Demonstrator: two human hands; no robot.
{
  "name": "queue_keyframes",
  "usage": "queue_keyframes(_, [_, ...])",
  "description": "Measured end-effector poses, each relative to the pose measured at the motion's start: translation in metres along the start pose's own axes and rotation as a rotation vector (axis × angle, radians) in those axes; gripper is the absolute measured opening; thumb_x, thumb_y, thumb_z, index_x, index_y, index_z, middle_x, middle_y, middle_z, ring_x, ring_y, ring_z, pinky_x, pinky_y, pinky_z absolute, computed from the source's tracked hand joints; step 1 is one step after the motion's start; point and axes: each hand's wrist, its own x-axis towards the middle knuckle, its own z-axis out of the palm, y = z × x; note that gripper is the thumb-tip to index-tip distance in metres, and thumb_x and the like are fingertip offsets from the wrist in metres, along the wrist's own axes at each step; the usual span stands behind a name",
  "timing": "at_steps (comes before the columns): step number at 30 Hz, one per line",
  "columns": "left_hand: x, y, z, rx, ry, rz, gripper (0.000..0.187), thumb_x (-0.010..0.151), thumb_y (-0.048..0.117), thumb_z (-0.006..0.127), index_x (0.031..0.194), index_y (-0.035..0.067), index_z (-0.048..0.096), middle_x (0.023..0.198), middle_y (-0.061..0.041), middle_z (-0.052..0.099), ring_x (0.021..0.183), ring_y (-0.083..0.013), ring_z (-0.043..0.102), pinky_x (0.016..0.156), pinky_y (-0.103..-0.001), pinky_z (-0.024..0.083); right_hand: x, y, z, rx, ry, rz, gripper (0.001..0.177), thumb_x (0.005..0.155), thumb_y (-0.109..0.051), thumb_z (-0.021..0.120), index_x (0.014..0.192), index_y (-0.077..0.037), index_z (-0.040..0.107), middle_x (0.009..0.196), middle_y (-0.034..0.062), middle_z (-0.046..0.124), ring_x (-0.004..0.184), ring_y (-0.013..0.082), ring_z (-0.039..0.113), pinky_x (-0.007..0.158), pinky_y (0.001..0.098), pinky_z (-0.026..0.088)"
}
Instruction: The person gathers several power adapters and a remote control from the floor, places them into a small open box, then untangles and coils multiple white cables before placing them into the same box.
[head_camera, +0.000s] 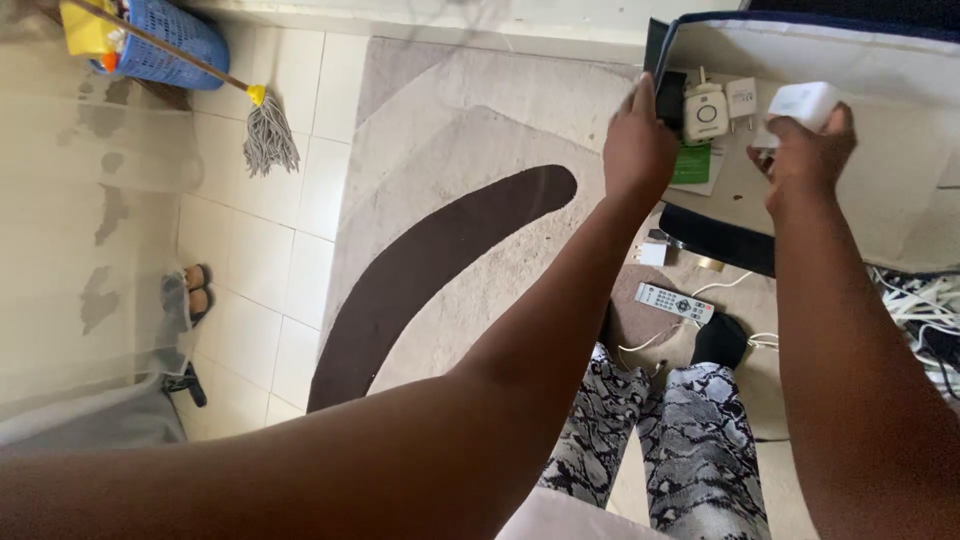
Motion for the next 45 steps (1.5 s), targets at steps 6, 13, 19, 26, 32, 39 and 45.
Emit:
queue_keyframes(6, [-0.048,0.053,-0.044,-0.346,-0.177,-0.035,0.059,0.097,0.038,0.063,0.145,0.004,0.058,0.142,-0.022,0.066,0.110,-0.0317,0.073,0.095,-0.042,0.061,-0.108,-0.060,-0.025,0.311,-0.265,-0.069,0.039,0.099,0.000,0.066,0.134,-0.007,0.052,0.126,0.0118,0.067,0.116,0.0299,0.070,0.087,0.0436,0.068])
queue_keyframes(13, [-0.114,0.053,-0.086,-1.184,-0.449,-0.369,0.077,0.092,0.037,0.072,0.153,0.004,0.040,0.111,-0.016,0.065,0.092,-0.0265,0.067,0.064,-0.033,0.057,-0.233,-0.088,-0.013,0.190,-0.432,-0.025,0.032,0.106,-0.016,0.061,0.136,-0.005,0.064,0.131,0.0120,0.066,0.116,0.0180,0.066,0.100,0.0370,0.050])
queue_keyframes(19, [-0.170,-0.007,-0.118,-1.554,-0.364,-0.659,0.048,0.093,0.031,0.071,0.128,0.000,0.062,0.119,-0.011,0.074,0.107,-0.0235,0.070,0.087,-0.032,0.055,-0.269,-0.042,-0.046,0.123,-0.508,0.118,0.033,0.098,-0.019,0.061,0.125,-0.003,0.065,0.122,0.0139,0.074,0.113,0.0224,0.072,0.101,0.0393,0.057])
queue_keyframes(26, [-0.261,-0.069,-0.055,-1.864,-0.174,-0.679,0.049,0.097,0.037,0.072,0.124,-0.002,0.062,0.122,-0.014,0.069,0.106,-0.0258,0.068,0.089,-0.039,0.055,-0.184,0.201,-0.137,-0.206,-0.440,0.202,0.028,0.090,-0.015,0.078,0.114,-0.006,0.068,0.100,0.0040,0.073,0.082,0.0145,0.067,0.069,0.0296,0.054])
queue_keyframes(32, [-0.318,-0.128,0.030,-1.848,-0.025,-0.656,0.040,0.102,0.040,0.071,0.127,0.011,0.058,0.123,-0.010,0.068,0.102,-0.0219,0.063,0.084,-0.039,0.055,-0.088,0.397,-0.187,-0.493,-0.378,-0.048,0.050,0.075,-0.023,0.096,0.114,-0.006,0.070,0.104,0.0057,0.072,0.086,0.0164,0.065,0.072,0.0301,0.052])
queue_keyframes(39, [-0.356,-0.217,0.090,-1.813,-0.271,-0.622,0.053,0.110,0.046,0.066,0.127,-0.005,0.065,0.119,-0.013,0.067,0.108,-0.0228,0.064,0.093,-0.037,0.054,0.003,0.548,-0.180,-1.123,-0.279,-0.726,0.062,0.069,-0.032,0.094,0.116,-0.003,0.064,0.118,0.0206,0.068,0.113,0.0412,0.062,0.098,0.0546,0.049])
queue_keyframes(45, [-0.349,-0.251,0.096,-1.582,-0.381,-0.682,0.058,0.107,0.051,0.064,0.130,-0.003,0.063,0.123,-0.016,0.067,0.108,-0.0252,0.063,0.091,-0.038,0.051,-0.001,0.556,-0.151,-1.730,0.073,-1.080,0.062,0.054,-0.033,0.085,0.108,-0.009,0.066,0.115,0.0135,0.071,0.112,0.0327,0.065,0.091,0.0461,0.050])
